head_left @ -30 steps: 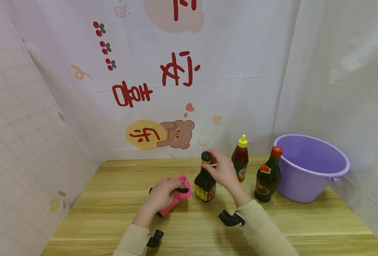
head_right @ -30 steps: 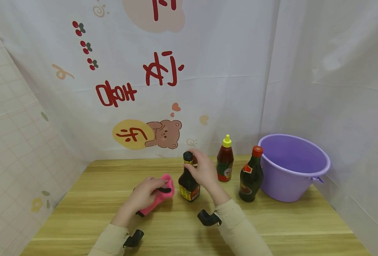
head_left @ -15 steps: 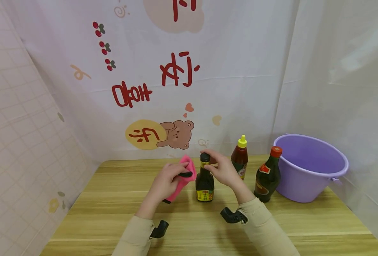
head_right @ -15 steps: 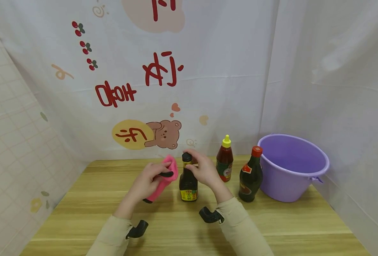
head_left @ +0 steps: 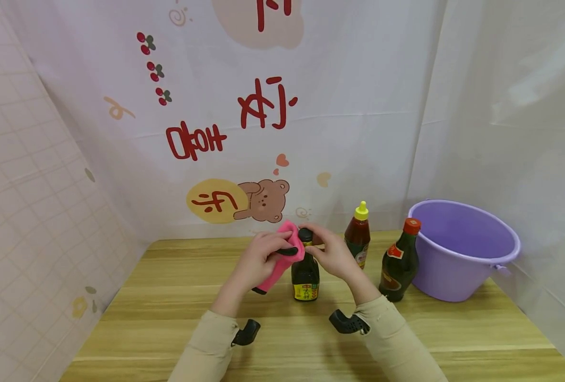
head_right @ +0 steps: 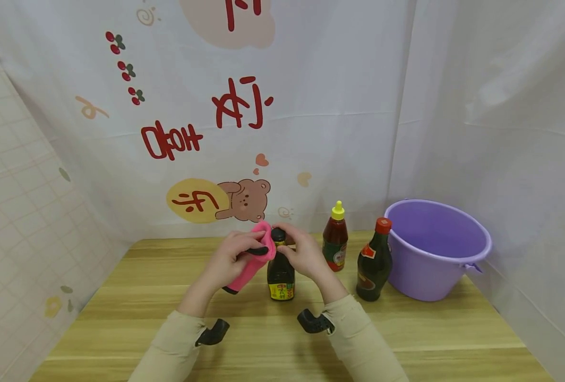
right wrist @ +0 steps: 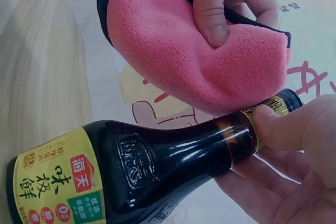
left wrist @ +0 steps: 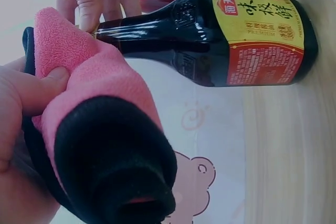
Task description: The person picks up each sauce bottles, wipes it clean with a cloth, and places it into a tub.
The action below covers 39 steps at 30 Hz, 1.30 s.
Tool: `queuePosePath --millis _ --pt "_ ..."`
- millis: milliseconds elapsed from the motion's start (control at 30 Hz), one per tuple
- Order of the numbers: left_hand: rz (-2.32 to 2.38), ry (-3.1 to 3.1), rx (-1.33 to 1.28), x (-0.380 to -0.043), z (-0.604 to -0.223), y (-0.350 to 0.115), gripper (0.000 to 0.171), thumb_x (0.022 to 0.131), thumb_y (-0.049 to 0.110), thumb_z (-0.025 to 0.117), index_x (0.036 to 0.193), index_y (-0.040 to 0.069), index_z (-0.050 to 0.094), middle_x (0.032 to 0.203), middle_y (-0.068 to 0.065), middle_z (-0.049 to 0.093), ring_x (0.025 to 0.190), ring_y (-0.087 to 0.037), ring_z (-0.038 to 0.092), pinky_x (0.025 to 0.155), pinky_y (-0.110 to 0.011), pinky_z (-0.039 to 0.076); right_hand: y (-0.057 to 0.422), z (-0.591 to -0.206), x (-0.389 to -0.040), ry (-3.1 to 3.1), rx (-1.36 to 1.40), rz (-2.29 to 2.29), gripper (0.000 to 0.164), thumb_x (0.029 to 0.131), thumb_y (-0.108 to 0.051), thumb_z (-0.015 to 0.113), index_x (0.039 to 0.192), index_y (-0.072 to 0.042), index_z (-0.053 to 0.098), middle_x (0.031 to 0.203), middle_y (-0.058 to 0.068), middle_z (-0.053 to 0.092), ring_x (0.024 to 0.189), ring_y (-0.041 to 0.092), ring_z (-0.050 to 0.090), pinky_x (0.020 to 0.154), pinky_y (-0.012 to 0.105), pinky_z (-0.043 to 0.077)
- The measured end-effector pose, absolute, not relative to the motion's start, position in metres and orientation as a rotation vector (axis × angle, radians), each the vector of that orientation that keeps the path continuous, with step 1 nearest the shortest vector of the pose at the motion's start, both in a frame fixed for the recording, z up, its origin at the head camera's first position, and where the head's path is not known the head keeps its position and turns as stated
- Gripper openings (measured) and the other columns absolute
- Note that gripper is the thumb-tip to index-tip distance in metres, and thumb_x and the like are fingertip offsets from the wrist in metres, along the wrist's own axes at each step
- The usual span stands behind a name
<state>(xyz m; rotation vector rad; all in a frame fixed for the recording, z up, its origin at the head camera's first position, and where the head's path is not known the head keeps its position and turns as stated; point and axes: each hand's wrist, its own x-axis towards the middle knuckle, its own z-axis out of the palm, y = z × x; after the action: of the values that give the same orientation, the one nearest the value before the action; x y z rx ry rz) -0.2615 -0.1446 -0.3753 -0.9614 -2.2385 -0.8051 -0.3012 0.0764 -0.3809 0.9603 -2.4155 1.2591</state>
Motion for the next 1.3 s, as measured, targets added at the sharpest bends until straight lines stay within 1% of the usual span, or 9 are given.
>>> queuePosePath --millis 133,400,633,767,900,1067,1300 --pt "-0.789 -2.254 -0.96 -0.264 -0.38 -0.142 0.026 0.084 -0.006 0.071 0.1 0.015 0.074 0.115 0.001 0.072 0.112 -0.026 0.06 0.098 -0.043 0.046 0.076 -0.381 -0.301 -2.417 0.958 1.257 0.051 0.089 0.001 0.07 0.137 -0.011 0.057 0.117 0.012 0.067 0.095 0.025 0.068 0.086 0.048 0.055" --pt "-0.794 -2.27 -0.954 -0.265 -0.387 -0.14 0.03 0.082 -0.011 0.07 0.099 0.013 0.073 0.12 -0.002 0.07 0.117 -0.024 0.059 0.1 -0.044 0.044 0.077 -0.383 -0.301 -2.413 0.972 1.248 0.051 0.091 0.0 0.068 0.139 -0.011 0.055 0.119 0.013 0.066 0.097 0.027 0.068 0.084 0.047 0.056" --pt "-0.749 -2.308 -0.998 -0.265 -0.394 -0.141 0.026 0.081 -0.009 0.072 0.094 0.012 0.07 0.109 -0.001 0.073 0.109 -0.022 0.064 0.094 -0.04 0.044 0.077 -0.384 -0.301 -2.398 0.971 1.23 0.051 0.09 -0.003 0.07 0.139 -0.008 0.055 0.113 0.013 0.068 0.096 0.029 0.069 0.079 0.047 0.057" --pt "-0.723 -2.351 -1.005 -0.264 -0.401 -0.143 0.028 0.081 -0.011 0.071 0.094 0.014 0.07 0.11 0.0 0.072 0.112 -0.022 0.063 0.096 -0.041 0.044 0.077 -0.384 -0.301 -2.393 0.969 1.225 0.052 0.089 -0.002 0.07 0.138 -0.008 0.055 0.114 0.014 0.068 0.096 0.029 0.069 0.079 0.048 0.056" --pt "-0.697 -2.389 -1.008 -0.264 -0.407 -0.145 0.031 0.08 -0.013 0.07 0.094 0.015 0.07 0.111 0.0 0.072 0.111 -0.022 0.062 0.099 -0.041 0.043 0.077 -0.384 -0.3 -2.409 0.95 1.229 0.052 0.09 -0.002 0.07 0.139 -0.011 0.055 0.115 0.013 0.068 0.097 0.029 0.068 0.08 0.049 0.056" --pt "-0.687 -2.399 -1.026 -0.264 -0.413 -0.149 0.034 0.079 -0.014 0.069 0.094 0.016 0.07 0.118 -0.002 0.07 0.108 -0.023 0.063 0.096 -0.04 0.045 0.077 -0.385 -0.301 -2.419 0.944 1.234 0.052 0.091 -0.002 0.069 0.139 -0.014 0.055 0.116 0.014 0.067 0.097 0.029 0.068 0.079 0.048 0.057" --pt "-0.673 -2.425 -1.031 -0.262 -0.42 -0.155 0.037 0.077 -0.017 0.065 0.096 0.014 0.071 0.119 -0.003 0.07 0.108 -0.023 0.063 0.097 -0.041 0.046 0.077 -0.386 -0.301 -2.415 0.957 1.228 0.052 0.091 -0.002 0.069 0.139 -0.015 0.054 0.117 0.014 0.067 0.098 0.03 0.068 0.081 0.049 0.056"
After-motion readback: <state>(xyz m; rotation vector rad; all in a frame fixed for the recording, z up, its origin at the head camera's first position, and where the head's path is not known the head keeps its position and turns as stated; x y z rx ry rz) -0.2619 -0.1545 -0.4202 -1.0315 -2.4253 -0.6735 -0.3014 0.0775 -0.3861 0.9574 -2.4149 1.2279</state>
